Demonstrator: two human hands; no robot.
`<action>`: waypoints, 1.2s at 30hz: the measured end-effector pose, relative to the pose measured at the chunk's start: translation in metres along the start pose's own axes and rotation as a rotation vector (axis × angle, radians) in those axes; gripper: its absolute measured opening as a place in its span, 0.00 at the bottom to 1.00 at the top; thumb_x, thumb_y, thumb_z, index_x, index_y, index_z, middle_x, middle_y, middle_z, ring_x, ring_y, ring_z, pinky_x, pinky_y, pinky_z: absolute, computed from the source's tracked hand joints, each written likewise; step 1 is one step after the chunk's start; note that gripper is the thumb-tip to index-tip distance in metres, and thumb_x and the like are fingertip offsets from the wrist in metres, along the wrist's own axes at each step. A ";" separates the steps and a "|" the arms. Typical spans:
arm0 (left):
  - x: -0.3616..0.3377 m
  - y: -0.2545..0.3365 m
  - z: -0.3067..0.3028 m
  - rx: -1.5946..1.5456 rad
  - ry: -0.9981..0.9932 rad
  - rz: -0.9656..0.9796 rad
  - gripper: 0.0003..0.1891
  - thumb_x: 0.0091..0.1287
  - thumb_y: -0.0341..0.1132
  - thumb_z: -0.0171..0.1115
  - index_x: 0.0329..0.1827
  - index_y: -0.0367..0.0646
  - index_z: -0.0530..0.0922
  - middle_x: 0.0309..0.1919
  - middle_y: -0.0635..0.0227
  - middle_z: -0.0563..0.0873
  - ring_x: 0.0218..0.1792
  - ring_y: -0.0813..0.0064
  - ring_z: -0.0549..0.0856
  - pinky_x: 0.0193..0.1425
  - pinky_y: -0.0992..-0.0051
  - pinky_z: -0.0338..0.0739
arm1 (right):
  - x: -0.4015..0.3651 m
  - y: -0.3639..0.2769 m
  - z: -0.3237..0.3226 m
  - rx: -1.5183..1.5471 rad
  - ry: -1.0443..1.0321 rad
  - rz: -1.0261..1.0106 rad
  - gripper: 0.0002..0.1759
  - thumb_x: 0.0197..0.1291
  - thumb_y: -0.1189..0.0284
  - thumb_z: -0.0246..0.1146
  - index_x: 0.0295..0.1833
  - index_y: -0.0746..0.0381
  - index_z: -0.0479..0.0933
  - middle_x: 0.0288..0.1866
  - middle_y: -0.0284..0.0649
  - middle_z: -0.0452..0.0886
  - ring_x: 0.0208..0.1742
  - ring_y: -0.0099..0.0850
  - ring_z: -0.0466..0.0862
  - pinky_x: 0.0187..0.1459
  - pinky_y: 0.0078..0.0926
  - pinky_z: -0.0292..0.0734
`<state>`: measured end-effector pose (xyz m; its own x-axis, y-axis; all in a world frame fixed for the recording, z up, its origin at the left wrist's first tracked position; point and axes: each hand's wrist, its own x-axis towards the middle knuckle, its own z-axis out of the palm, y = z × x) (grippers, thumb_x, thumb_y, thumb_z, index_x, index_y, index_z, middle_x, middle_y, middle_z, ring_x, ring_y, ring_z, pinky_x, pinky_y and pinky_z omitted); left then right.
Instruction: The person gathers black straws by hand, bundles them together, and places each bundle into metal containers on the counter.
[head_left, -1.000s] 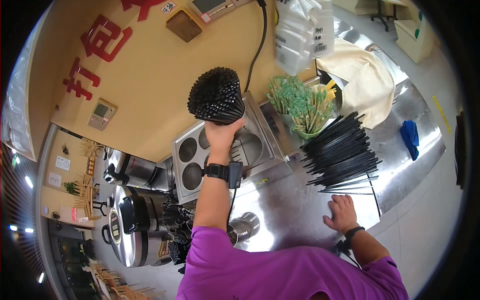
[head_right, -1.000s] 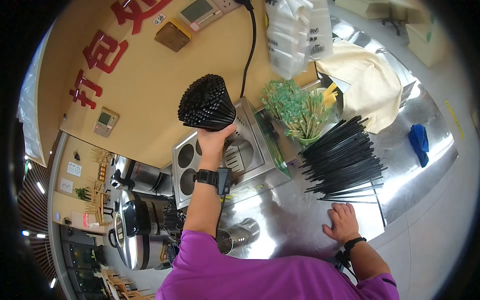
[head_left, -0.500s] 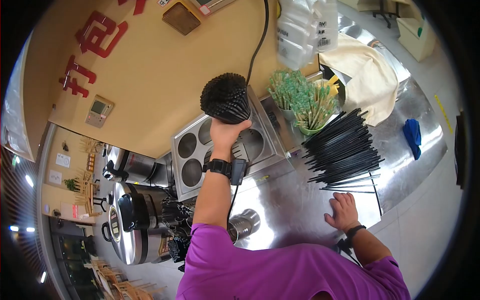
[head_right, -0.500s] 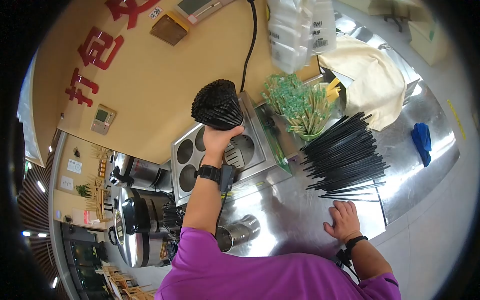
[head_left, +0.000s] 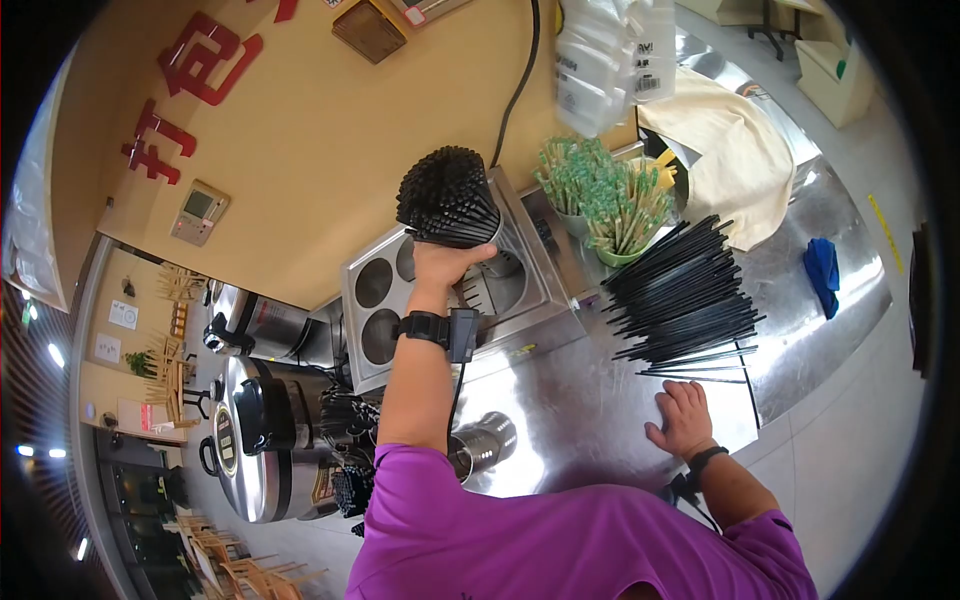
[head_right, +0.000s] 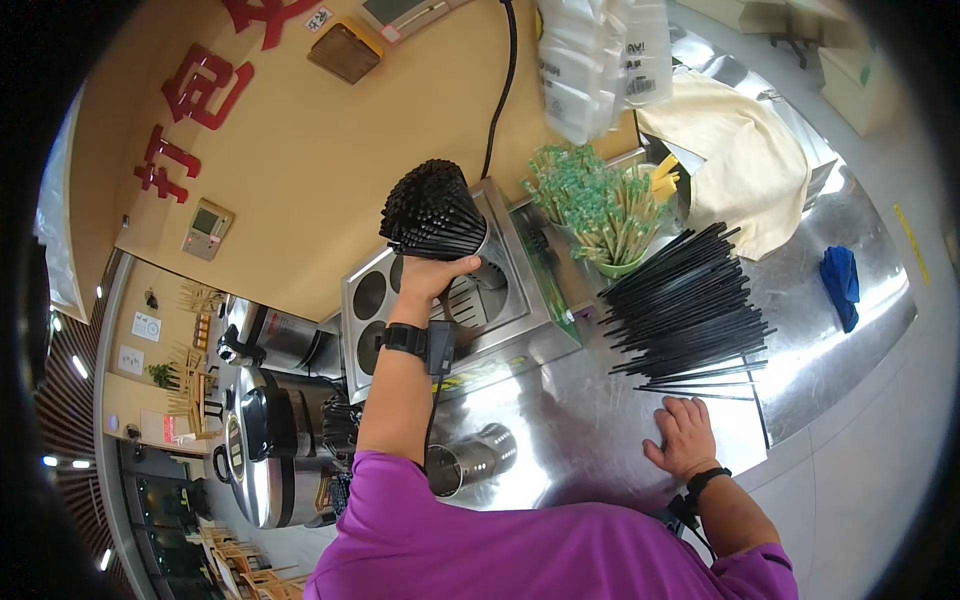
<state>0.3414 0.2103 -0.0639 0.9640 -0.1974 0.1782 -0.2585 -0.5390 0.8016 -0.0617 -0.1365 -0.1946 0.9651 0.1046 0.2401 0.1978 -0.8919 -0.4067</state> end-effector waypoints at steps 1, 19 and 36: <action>0.001 -0.004 -0.003 0.001 -0.027 -0.008 0.45 0.36 0.35 0.93 0.61 0.34 0.81 0.60 0.59 0.87 0.61 0.65 0.84 0.67 0.68 0.78 | -0.001 -0.001 0.000 -0.001 -0.001 0.003 0.31 0.44 0.56 0.73 0.53 0.61 0.77 0.61 0.48 0.75 0.65 0.48 0.73 0.72 0.56 0.61; -0.351 0.113 -0.010 -0.053 0.004 0.252 0.23 0.52 0.34 0.83 0.50 0.39 0.84 0.49 0.60 0.88 0.49 0.62 0.88 0.53 0.67 0.83 | -0.008 0.003 0.021 -0.093 -0.024 -0.079 0.29 0.53 0.61 0.69 0.59 0.62 0.74 0.66 0.52 0.73 0.67 0.55 0.70 0.70 0.56 0.62; -0.487 -0.070 -0.077 -0.226 0.772 -0.284 0.31 0.44 0.29 0.89 0.54 0.37 0.85 0.48 0.66 0.90 0.48 0.73 0.88 0.55 0.71 0.84 | -0.014 0.011 0.030 -0.181 -0.025 -0.109 0.30 0.57 0.57 0.65 0.61 0.64 0.74 0.69 0.54 0.72 0.70 0.55 0.69 0.72 0.54 0.61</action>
<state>-0.1047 0.4073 -0.1630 0.7839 0.5783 0.2260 -0.0605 -0.2911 0.9548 -0.0674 -0.1349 -0.2288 0.9441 0.2138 0.2509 0.2695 -0.9390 -0.2137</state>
